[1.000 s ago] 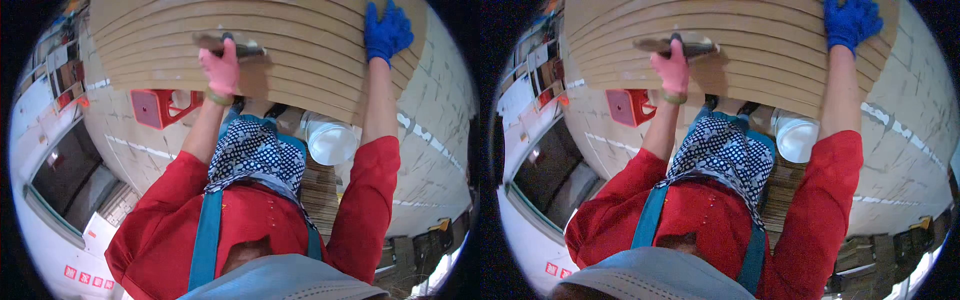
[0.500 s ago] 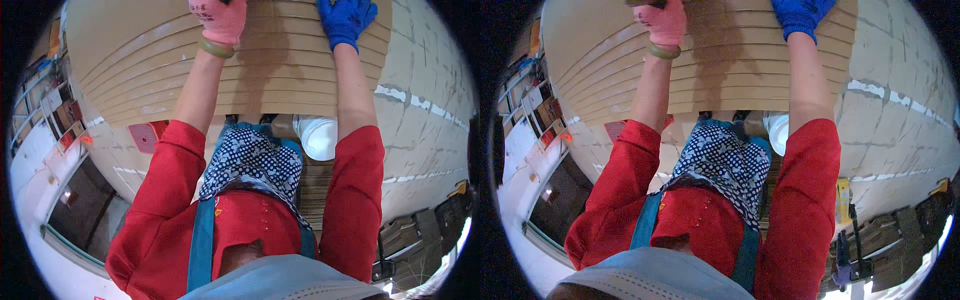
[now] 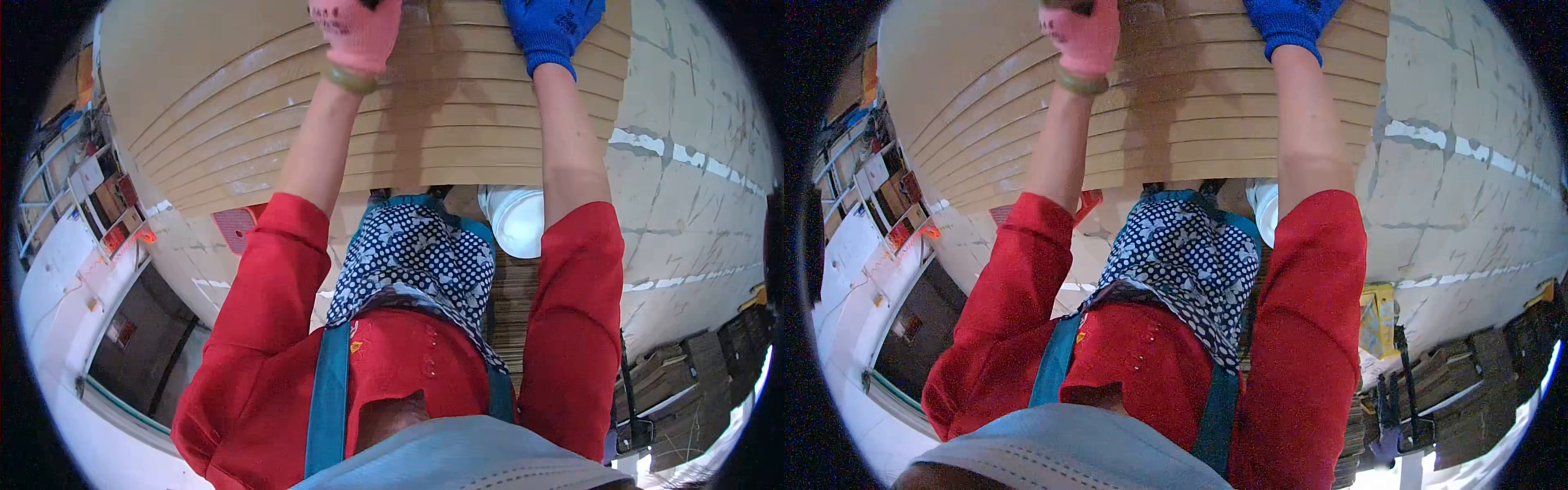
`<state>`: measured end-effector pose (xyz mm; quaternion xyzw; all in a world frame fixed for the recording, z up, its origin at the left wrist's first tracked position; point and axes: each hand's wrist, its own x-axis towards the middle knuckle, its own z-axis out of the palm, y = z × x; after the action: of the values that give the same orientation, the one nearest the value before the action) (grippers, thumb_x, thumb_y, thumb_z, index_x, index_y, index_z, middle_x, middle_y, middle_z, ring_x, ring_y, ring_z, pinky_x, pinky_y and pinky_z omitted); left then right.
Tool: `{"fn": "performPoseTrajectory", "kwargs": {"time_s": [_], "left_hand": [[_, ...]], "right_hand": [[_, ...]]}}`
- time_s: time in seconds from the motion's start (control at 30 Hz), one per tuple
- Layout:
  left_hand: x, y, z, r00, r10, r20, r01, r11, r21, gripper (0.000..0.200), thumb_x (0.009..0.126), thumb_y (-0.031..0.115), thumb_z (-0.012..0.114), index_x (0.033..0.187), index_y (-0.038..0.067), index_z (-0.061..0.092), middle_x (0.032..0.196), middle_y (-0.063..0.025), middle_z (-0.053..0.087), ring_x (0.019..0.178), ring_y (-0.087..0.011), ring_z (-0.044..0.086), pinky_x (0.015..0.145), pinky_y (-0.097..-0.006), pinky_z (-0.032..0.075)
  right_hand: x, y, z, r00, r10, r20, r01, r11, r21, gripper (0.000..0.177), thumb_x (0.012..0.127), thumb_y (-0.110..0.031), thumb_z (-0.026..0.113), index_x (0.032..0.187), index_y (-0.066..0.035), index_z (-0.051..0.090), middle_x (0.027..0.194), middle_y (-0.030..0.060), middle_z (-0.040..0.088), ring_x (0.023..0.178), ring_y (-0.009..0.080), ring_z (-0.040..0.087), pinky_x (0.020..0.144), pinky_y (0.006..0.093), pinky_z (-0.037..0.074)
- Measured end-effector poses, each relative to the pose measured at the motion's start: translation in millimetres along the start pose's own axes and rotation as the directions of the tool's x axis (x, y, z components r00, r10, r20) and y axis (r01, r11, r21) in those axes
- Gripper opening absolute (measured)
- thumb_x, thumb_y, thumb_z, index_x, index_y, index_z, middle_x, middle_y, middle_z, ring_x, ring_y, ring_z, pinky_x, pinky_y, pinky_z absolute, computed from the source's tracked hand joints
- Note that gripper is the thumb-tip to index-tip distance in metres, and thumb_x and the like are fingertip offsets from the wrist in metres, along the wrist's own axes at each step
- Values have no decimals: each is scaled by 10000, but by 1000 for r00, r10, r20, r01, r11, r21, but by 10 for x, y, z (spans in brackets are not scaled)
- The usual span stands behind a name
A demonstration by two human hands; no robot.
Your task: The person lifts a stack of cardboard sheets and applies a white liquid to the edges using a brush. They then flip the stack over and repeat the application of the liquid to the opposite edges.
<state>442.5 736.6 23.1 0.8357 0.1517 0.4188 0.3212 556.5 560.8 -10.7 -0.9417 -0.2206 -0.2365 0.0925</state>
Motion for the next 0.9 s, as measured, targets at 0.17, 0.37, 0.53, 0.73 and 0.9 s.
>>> {"fn": "performPoseTrajectory", "kwargs": {"time_s": [0.17, 0.37, 0.53, 0.73, 0.9], "left_hand": [[-330, 23, -339, 939, -264, 222, 248, 964, 97, 145, 766, 109, 657, 762, 16, 546, 677, -31, 560, 613, -118, 518, 560, -285, 443], [-30, 25, -140, 996, 71, 53, -70, 997, -11, 132, 724, 53, 631, 779, 39, 511, 722, -122, 507, 676, -287, 511, 613, -372, 424], [-377, -33, -337, 990, 57, 130, -76, 986, 151, 147, 726, 147, 653, 755, 45, 552, 678, -118, 549, 632, -292, 534, 600, -357, 433], [-428, 142, -625, 952, -142, 271, 132, 990, 55, 165, 699, 197, 665, 726, 61, 574, 664, -134, 559, 629, -331, 529, 607, -376, 437], [2, 12, -74, 993, 79, 86, -84, 995, 55, 168, 689, 197, 672, 721, 64, 574, 663, -125, 561, 629, -318, 536, 601, -391, 437]], "right_hand": [[30, 17, -11, 1000, 9, 30, -9, 1000, -6, 592, 822, -470, 494, 1277, -94, 458, 1289, 179, 450, 1224, 352, 360, 1042, 510, 181], [-16, 5, 11, 1000, 5, 5, -5, 1000, 25, 600, 822, -479, 487, 1281, -93, 454, 1297, 177, 444, 1228, 353, 356, 1043, 507, 180], [-18, 12, 30, 1000, -4, 13, 4, 1000, -9, 597, 825, -475, 485, 1279, -89, 455, 1303, 176, 439, 1230, 353, 355, 1044, 506, 179], [-8, 22, 30, 1000, -6, -12, 6, 1000, -3, 585, 829, -474, 482, 1265, -83, 471, 1302, 179, 440, 1231, 353, 355, 1044, 507, 177], [-18, 20, 36, 1000, -5, 1, 5, 1000, -14, 581, 829, -476, 480, 1254, -80, 482, 1300, 178, 443, 1231, 354, 355, 1044, 508, 176]]}}
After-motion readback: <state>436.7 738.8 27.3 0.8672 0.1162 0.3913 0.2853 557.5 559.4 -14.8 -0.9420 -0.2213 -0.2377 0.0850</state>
